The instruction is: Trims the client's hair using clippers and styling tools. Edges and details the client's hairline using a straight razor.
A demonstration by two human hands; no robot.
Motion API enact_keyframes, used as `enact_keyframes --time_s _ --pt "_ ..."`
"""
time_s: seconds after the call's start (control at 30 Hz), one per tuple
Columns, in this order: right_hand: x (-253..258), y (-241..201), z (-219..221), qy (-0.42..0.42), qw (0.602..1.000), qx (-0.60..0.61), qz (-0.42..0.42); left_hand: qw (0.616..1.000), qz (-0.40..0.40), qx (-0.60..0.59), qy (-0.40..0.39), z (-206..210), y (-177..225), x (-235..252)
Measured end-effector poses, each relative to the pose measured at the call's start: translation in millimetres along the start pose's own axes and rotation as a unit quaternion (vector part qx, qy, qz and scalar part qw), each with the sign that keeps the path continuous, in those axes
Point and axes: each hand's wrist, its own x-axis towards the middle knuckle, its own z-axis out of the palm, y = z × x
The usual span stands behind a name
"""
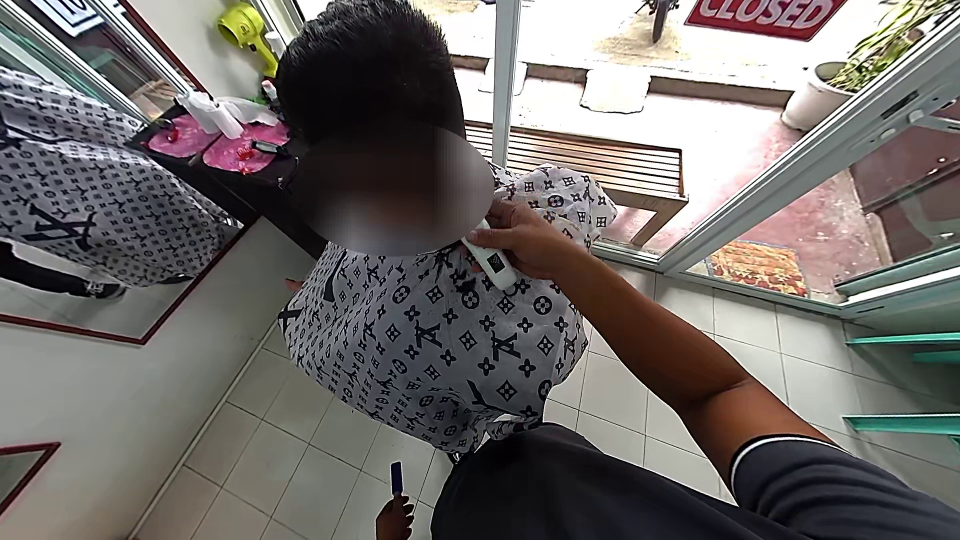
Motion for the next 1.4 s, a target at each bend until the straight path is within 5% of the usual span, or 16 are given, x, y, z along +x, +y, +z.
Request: enact_keyframes --time_s 0.17,0.43,0.6,0.87,1.17,1.4 --pt "-1 24 15 0.039 0.994 0.043 0.096 1.0 -0.009 -0.003 -0.009 5 -3 0" --pt "5 22 34 0.033 0.999 -0.024 -0.035 1.0 -0.003 0.0 -0.018 5 -6 7" --pt "4 35 41 0.054 0.997 0.034 0.031 1.0 0.0 -0.003 -0.017 5 -7 14" --pt "2 14 52 0.046 0.997 0.061 -0.011 1.0 -0.008 -0.008 -0.024 5 -13 17" --pt "8 14 56 0.063 0.987 -0.1 -0.108 1.0 -0.011 -0.011 -0.023 9 -15 19" --pt "3 14 58 0.07 0.997 -0.01 -0.037 0.999 -0.007 -0.016 -0.027 9 -16 17"
